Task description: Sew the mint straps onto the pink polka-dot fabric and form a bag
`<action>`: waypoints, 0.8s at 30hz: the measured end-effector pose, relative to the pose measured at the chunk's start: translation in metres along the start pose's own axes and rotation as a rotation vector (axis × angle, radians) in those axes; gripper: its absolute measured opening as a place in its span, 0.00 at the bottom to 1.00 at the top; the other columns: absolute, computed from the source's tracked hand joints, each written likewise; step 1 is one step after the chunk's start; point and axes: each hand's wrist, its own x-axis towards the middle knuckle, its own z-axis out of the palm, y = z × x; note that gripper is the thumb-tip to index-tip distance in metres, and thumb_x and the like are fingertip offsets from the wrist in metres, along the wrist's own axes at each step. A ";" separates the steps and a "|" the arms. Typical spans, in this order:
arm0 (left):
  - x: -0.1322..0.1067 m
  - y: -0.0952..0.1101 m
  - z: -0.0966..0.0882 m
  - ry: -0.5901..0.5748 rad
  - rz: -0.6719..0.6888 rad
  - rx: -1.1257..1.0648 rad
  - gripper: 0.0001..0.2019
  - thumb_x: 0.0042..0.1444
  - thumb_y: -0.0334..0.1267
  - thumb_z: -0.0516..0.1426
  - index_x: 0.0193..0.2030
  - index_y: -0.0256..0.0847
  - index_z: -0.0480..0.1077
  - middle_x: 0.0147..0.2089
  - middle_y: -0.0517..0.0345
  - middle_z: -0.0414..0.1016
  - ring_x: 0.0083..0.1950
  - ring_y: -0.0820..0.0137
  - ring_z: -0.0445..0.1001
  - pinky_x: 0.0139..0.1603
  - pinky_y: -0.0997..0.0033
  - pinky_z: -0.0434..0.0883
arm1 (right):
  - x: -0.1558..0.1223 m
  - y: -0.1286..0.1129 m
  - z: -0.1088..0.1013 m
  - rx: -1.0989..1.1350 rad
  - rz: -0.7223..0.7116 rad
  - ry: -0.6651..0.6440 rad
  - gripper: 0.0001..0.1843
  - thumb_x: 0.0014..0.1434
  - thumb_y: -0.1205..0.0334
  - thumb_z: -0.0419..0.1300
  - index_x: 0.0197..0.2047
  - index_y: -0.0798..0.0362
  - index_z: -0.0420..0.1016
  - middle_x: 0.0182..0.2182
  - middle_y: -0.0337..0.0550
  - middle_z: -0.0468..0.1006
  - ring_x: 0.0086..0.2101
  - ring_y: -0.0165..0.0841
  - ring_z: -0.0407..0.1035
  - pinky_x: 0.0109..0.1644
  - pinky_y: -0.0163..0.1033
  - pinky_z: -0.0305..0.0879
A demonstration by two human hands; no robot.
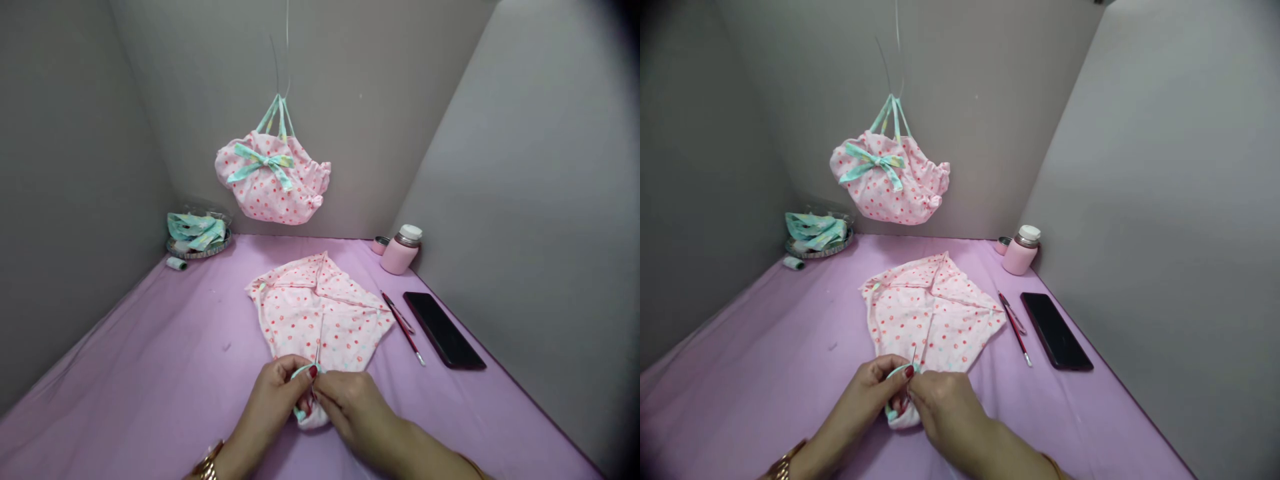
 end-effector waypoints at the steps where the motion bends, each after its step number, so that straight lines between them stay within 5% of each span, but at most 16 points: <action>1: 0.000 0.001 0.000 0.000 0.004 -0.005 0.14 0.48 0.46 0.58 0.27 0.34 0.68 0.14 0.64 0.66 0.15 0.78 0.61 0.19 0.79 0.57 | 0.000 0.000 -0.005 0.027 -0.012 0.007 0.11 0.59 0.69 0.49 0.29 0.54 0.70 0.26 0.39 0.73 0.27 0.27 0.66 0.32 0.30 0.56; 7: 0.000 0.001 -0.001 -0.010 0.014 0.013 0.14 0.49 0.45 0.58 0.27 0.34 0.68 0.15 0.66 0.64 0.16 0.80 0.59 0.18 0.80 0.56 | 0.010 0.010 -0.032 0.280 0.164 0.220 0.09 0.54 0.58 0.57 0.31 0.56 0.72 0.27 0.41 0.70 0.29 0.30 0.63 0.32 0.33 0.55; 12: 0.000 -0.002 -0.003 -0.052 -0.016 0.042 0.14 0.48 0.45 0.59 0.28 0.33 0.68 0.16 0.64 0.65 0.16 0.79 0.60 0.19 0.79 0.57 | 0.025 0.018 -0.017 0.827 0.290 0.084 0.13 0.51 0.55 0.60 0.30 0.58 0.70 0.23 0.37 0.68 0.23 0.25 0.59 0.27 0.30 0.53; 24: 0.006 -0.004 -0.001 -0.008 -0.040 -0.037 0.16 0.45 0.48 0.61 0.23 0.34 0.67 0.14 0.65 0.64 0.14 0.81 0.58 0.17 0.81 0.56 | 0.025 0.016 0.001 1.184 0.495 0.147 0.17 0.43 0.53 0.67 0.26 0.58 0.68 0.17 0.33 0.65 0.18 0.22 0.55 0.22 0.29 0.49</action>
